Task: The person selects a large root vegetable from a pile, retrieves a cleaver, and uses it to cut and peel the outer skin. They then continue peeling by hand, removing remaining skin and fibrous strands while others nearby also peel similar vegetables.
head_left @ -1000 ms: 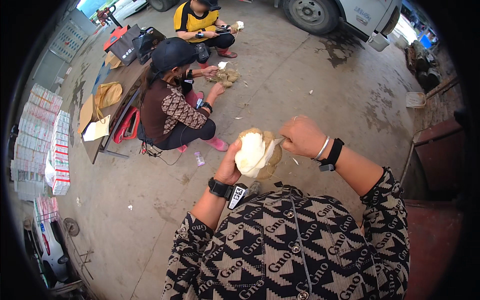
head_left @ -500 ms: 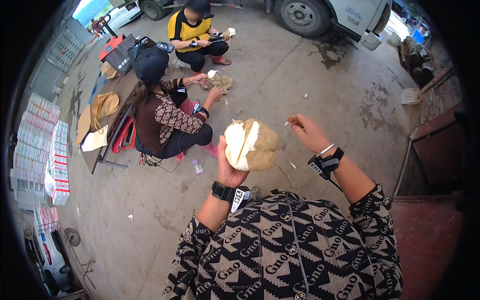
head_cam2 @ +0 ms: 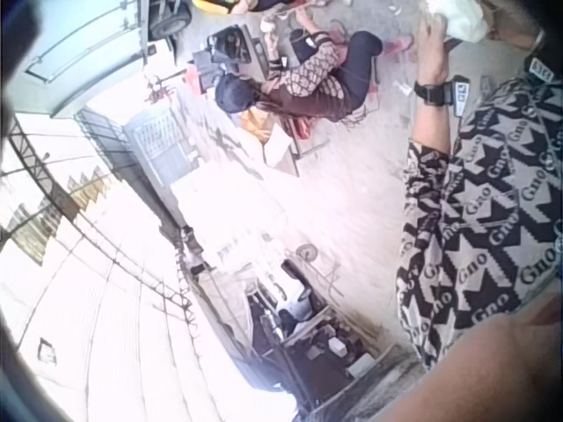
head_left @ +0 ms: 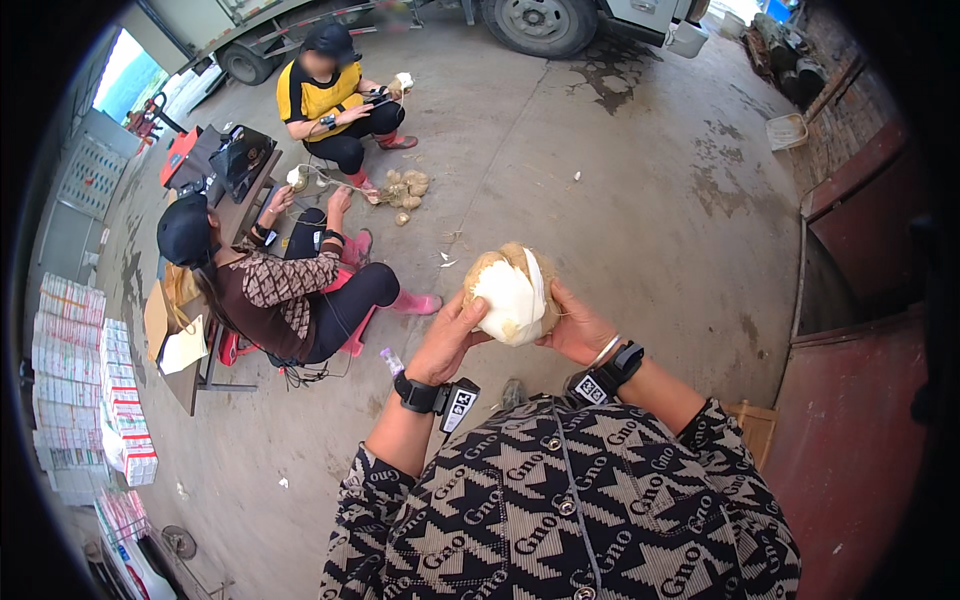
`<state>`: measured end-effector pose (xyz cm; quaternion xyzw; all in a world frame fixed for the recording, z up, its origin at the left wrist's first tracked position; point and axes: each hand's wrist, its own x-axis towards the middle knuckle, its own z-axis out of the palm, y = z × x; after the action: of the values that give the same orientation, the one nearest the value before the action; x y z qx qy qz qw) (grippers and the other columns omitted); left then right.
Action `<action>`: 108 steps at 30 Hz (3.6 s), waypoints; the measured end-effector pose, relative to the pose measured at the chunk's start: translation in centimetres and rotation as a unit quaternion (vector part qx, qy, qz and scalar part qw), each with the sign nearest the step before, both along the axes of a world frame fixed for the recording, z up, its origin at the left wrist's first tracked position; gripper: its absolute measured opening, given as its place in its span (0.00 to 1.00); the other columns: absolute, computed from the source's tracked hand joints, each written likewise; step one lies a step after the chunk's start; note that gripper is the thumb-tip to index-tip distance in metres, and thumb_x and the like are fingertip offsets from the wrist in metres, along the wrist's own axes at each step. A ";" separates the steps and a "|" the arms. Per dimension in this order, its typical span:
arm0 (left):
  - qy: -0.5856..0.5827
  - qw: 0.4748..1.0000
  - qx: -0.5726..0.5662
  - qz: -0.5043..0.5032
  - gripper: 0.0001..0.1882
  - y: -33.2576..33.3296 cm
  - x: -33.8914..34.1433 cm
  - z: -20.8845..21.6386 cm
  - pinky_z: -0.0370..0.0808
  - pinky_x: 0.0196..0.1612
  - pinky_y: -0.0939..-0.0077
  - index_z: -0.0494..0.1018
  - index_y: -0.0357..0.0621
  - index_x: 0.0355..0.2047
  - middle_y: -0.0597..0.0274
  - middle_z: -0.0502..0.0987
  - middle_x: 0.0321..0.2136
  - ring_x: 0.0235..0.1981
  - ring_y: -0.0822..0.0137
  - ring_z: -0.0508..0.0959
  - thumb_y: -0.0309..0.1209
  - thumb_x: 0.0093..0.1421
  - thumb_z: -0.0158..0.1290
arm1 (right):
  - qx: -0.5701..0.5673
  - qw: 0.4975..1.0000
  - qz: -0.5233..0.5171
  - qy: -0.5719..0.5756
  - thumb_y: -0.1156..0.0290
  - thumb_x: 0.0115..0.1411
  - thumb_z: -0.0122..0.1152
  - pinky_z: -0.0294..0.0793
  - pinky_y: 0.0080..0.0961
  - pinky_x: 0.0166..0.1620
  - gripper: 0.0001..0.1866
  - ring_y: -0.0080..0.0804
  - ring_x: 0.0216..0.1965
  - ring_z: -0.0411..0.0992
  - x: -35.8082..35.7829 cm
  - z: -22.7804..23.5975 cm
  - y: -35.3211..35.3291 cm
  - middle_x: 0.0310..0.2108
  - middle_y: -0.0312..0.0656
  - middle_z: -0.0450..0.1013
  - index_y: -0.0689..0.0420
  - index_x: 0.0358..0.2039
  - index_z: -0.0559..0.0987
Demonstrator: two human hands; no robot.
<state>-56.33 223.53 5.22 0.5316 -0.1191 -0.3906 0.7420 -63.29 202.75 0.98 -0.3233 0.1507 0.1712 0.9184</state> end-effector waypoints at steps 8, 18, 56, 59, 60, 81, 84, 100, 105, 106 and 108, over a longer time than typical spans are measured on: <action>0.011 0.990 0.016 -0.143 0.40 0.3 5.2 0.2 0.71 0.54 0.55 0.52 0.40 0.64 0.53 0.63 0.59 0.59 0.60 0.66 0.57 0.63 0.45 | -0.063 0.994 -0.051 -0.070 0.46 0.60 0.56 0.70 0.18 0.34 0.30 0.18 0.40 0.70 -0.2 -0.8 -1.0 0.45 0.29 0.71 0.51 0.56 0.67; 0.145 0.953 -0.036 -0.265 0.37 -0.2 2.4 -3.1 0.69 0.58 0.65 0.56 0.39 0.62 0.53 0.67 0.57 0.56 0.62 0.70 0.48 0.61 0.53 | -0.327 0.943 0.050 -0.032 0.49 0.58 0.61 0.63 0.16 0.28 0.29 0.18 0.33 0.67 -1.8 3.7 -0.6 0.36 0.34 0.71 0.56 0.52 0.72; -0.066 0.990 0.025 0.122 0.29 -1.9 -12.9 0.5 0.72 0.48 0.74 0.59 0.42 0.57 0.59 0.72 0.45 0.45 0.69 0.74 0.26 0.56 0.57 | -0.837 0.391 -0.107 -0.369 0.74 0.47 0.59 0.70 0.32 0.38 0.04 0.37 0.35 0.69 -12.4 6.1 1.7 0.27 0.39 0.68 0.56 0.22 0.72; -0.070 0.990 0.032 0.122 0.29 -1.3 -11.8 0.0 0.72 0.48 0.74 0.59 0.42 0.57 0.59 0.72 0.46 0.46 0.69 0.73 0.26 0.56 0.57 | -0.815 0.459 -0.112 -0.336 0.74 0.47 0.60 0.71 0.34 0.37 0.04 0.39 0.34 0.69 -11.2 5.7 2.5 0.27 0.40 0.68 0.57 0.23 0.73; -0.064 0.990 0.027 0.124 0.29 -0.9 -11.5 -0.1 0.72 0.49 0.74 0.59 0.42 0.57 0.58 0.72 0.46 0.46 0.69 0.73 0.26 0.56 0.57 | -0.803 0.489 -0.114 -0.320 0.74 0.48 0.60 0.71 0.35 0.37 0.05 0.40 0.34 0.69 -10.8 5.6 2.9 0.27 0.41 0.69 0.57 0.24 0.73; 0.125 0.989 -0.056 -0.052 0.32 5.2 -6.3 -1.8 0.68 0.57 0.68 0.57 0.39 0.61 0.55 0.69 0.54 0.54 0.63 0.71 0.34 0.59 0.55 | -0.849 0.426 -0.136 -0.281 0.74 0.47 0.60 0.73 0.36 0.36 0.04 0.43 0.33 0.70 -3.9 5.4 2.3 0.26 0.42 0.70 0.58 0.24 0.74; 0.137 0.984 -0.075 -0.088 0.34 6.1 -6.1 -2.1 0.68 0.59 0.66 0.57 0.37 0.61 0.53 0.68 0.56 0.56 0.61 0.71 0.37 0.58 0.55 | -0.883 0.385 -0.149 -0.225 0.73 0.48 0.60 0.72 0.37 0.36 0.05 0.44 0.34 0.70 -4.0 4.4 -0.3 0.27 0.42 0.70 0.58 0.24 0.73; 0.083 0.986 -0.091 0.108 0.28 2.1 -8.0 -2.1 0.69 0.55 0.70 0.59 0.39 0.58 0.56 0.70 0.52 0.52 0.64 0.72 0.33 0.60 0.52 | -0.764 0.567 -0.131 -0.280 0.72 0.51 0.60 0.70 0.34 0.36 0.03 0.40 0.30 0.71 -8.2 7.7 3.6 0.27 0.39 0.72 0.58 0.25 0.77; 0.023 0.986 -0.082 0.140 0.26 1.4 -9.1 -1.4 0.69 0.54 0.71 0.60 0.40 0.57 0.57 0.70 0.50 0.50 0.67 0.71 0.30 0.60 0.52 | -0.801 0.521 -0.108 -0.275 0.72 0.51 0.63 0.68 0.33 0.37 0.04 0.38 0.31 0.71 -8.5 7.5 4.1 0.26 0.38 0.72 0.57 0.25 0.78; 0.010 0.985 -0.092 0.144 0.26 1.3 -9.3 -1.3 0.69 0.54 0.71 0.60 0.40 0.57 0.57 0.70 0.50 0.50 0.67 0.71 0.29 0.60 0.52 | -0.800 0.510 -0.118 -0.292 0.72 0.51 0.63 0.68 0.33 0.37 0.04 0.38 0.31 0.71 -8.5 7.4 4.1 0.26 0.38 0.72 0.57 0.25 0.77; -0.001 0.984 -0.073 0.161 0.25 1.2 -9.5 -1.1 0.69 0.53 0.72 0.60 0.40 0.56 0.57 0.70 0.49 0.49 0.68 0.72 0.29 0.60 0.52 | -0.805 0.500 -0.116 -0.298 0.72 0.51 0.63 0.69 0.33 0.36 0.05 0.39 0.31 0.71 -8.5 7.3 4.1 0.26 0.39 0.72 0.58 0.25 0.77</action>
<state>-65.86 224.72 4.16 0.4886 -0.0606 -0.2559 0.8319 -71.84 206.88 8.26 -0.9344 -0.0230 -0.2387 0.2634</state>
